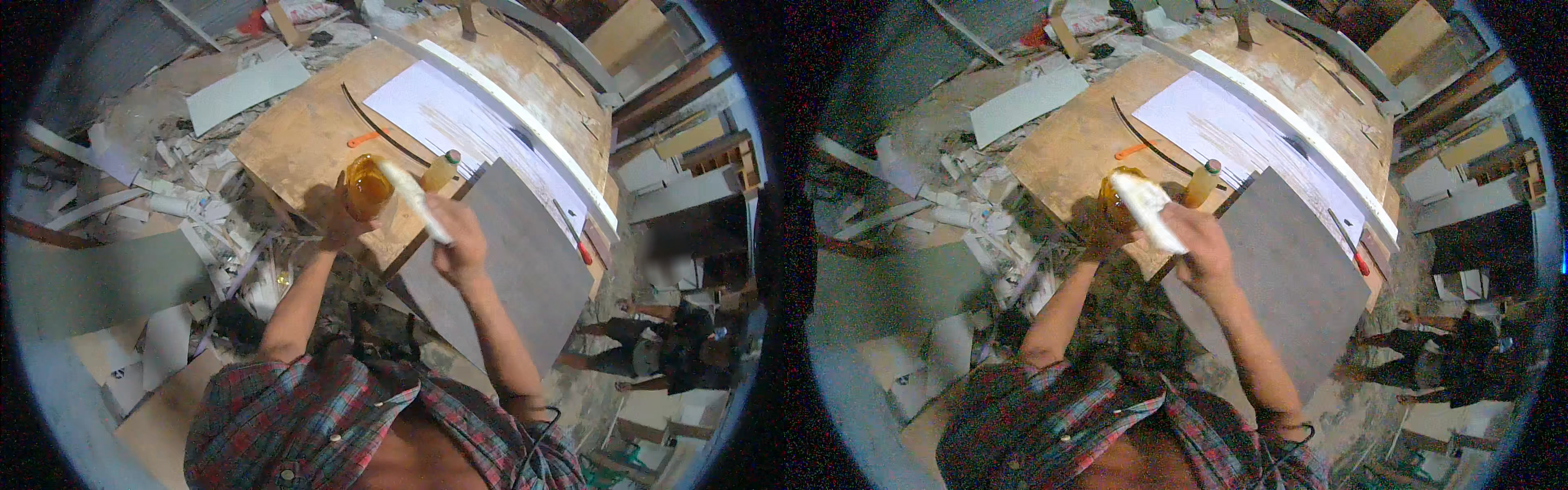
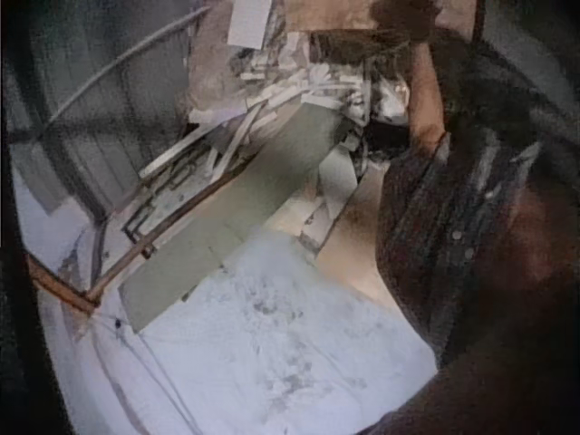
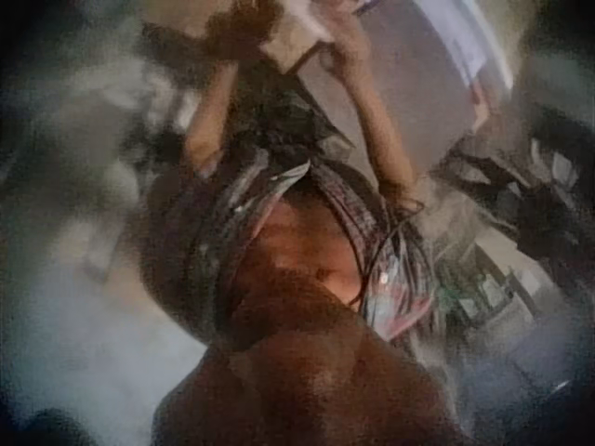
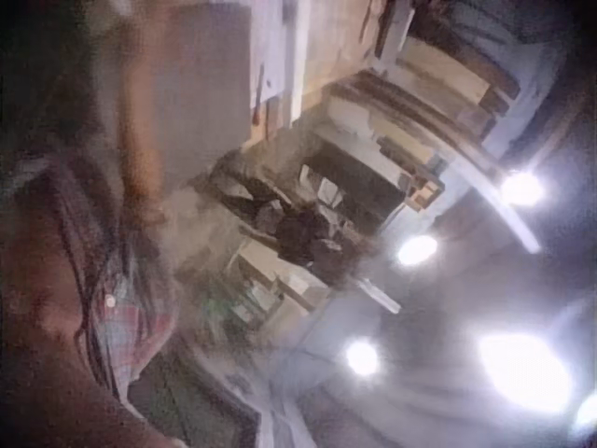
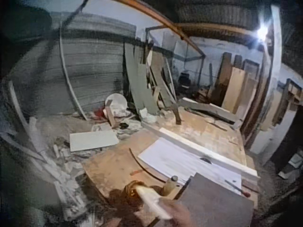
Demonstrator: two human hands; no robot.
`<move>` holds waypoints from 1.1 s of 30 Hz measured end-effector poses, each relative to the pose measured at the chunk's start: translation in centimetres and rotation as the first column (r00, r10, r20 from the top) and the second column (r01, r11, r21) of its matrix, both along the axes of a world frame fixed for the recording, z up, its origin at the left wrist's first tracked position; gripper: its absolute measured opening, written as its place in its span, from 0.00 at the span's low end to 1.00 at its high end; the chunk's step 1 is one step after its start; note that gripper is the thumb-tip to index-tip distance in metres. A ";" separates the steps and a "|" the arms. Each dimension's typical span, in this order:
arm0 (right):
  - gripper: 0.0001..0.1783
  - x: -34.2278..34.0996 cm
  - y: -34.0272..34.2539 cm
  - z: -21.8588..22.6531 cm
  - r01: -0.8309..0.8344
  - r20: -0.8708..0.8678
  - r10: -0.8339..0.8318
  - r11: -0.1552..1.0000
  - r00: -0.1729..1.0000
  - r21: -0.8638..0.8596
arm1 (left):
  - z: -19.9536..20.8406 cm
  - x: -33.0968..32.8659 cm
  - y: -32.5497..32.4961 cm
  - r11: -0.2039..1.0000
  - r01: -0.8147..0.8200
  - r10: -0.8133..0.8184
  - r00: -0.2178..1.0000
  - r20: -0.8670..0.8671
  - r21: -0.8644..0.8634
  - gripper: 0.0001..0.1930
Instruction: The person measures and marks a large rectangular board using a metal ruler and a red utility knife. They then apply a yellow adhesive from a bottle onto the board's edge using a small card as a spreader. The person works in a cluttered workshop environment.
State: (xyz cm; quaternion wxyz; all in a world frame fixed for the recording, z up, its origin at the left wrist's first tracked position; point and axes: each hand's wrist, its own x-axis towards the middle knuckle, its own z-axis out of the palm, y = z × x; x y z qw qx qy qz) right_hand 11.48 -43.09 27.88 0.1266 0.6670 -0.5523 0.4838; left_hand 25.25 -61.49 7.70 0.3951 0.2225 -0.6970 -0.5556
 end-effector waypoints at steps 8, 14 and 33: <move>0.34 7.0 0.1 -5.6 0.370 -0.323 -0.263 0.868 0.909 0.333 | -3.2 0.1 -1.5 0.988 0.130 -0.119 0.986 0.120 -0.089 0.60; 0.32 9.3 2.5 -3.9 0.501 -0.340 -0.380 0.756 0.860 0.421 | -4.3 0.1 -3.4 0.963 0.227 -0.209 0.969 0.128 -0.146 0.57; 0.12 14.4 -3.7 -0.2 0.792 0.501 -0.773 0.558 0.388 0.247 | -2.8 -0.8 -6.2 0.908 0.407 -0.382 0.901 0.207 -0.097 0.55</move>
